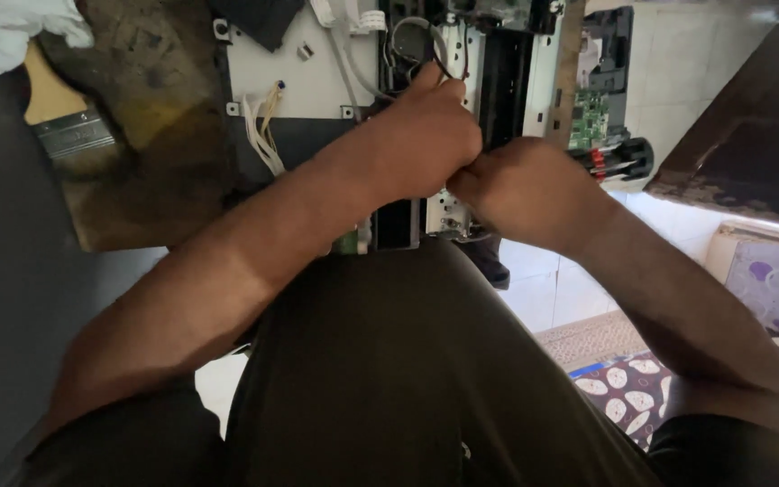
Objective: Disassembling an inkjet printer by removing internal screws and components using a screwdriver.
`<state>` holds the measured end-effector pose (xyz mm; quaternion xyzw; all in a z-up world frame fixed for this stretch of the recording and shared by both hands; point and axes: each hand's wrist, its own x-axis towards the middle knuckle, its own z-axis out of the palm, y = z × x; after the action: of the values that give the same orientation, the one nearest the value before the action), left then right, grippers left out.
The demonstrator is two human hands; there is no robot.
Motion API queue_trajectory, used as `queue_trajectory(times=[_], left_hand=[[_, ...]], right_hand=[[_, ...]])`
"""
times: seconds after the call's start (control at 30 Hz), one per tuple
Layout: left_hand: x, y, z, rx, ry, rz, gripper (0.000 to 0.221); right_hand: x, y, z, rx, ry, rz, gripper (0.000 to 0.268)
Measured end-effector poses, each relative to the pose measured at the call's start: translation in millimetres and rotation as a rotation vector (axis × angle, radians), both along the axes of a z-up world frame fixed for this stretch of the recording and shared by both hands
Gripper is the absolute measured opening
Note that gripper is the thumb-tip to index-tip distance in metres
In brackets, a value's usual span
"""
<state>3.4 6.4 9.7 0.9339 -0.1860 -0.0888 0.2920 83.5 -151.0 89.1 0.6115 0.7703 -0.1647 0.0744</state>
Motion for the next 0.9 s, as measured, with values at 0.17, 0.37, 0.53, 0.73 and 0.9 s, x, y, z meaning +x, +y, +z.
queue_trajectory(times=[0.17, 0.37, 0.53, 0.73, 0.9], left_hand=[[-2, 3, 6, -0.043, 0.075, 0.031, 0.033], [-10, -12, 6, 0.065, -0.122, 0.153, 0.026], [-20, -34, 6, 0.138, -0.110, 0.246, 0.026], [-34, -59, 14, 0.279, -0.111, 0.422, 0.020], [-43, -74, 6, 0.367, -0.170, 0.548, 0.019]], right_hand=[[8, -7, 5, 0.024, 0.038, -0.109, 0.020], [18, -19, 16, -0.038, 0.010, -0.265, 0.012], [31, -49, 31, 0.042, 0.115, -0.436, 0.013], [36, -82, 18, 0.126, 0.231, -0.565, 0.012], [33, -89, 10, 0.112, 0.291, -0.644, 0.012]])
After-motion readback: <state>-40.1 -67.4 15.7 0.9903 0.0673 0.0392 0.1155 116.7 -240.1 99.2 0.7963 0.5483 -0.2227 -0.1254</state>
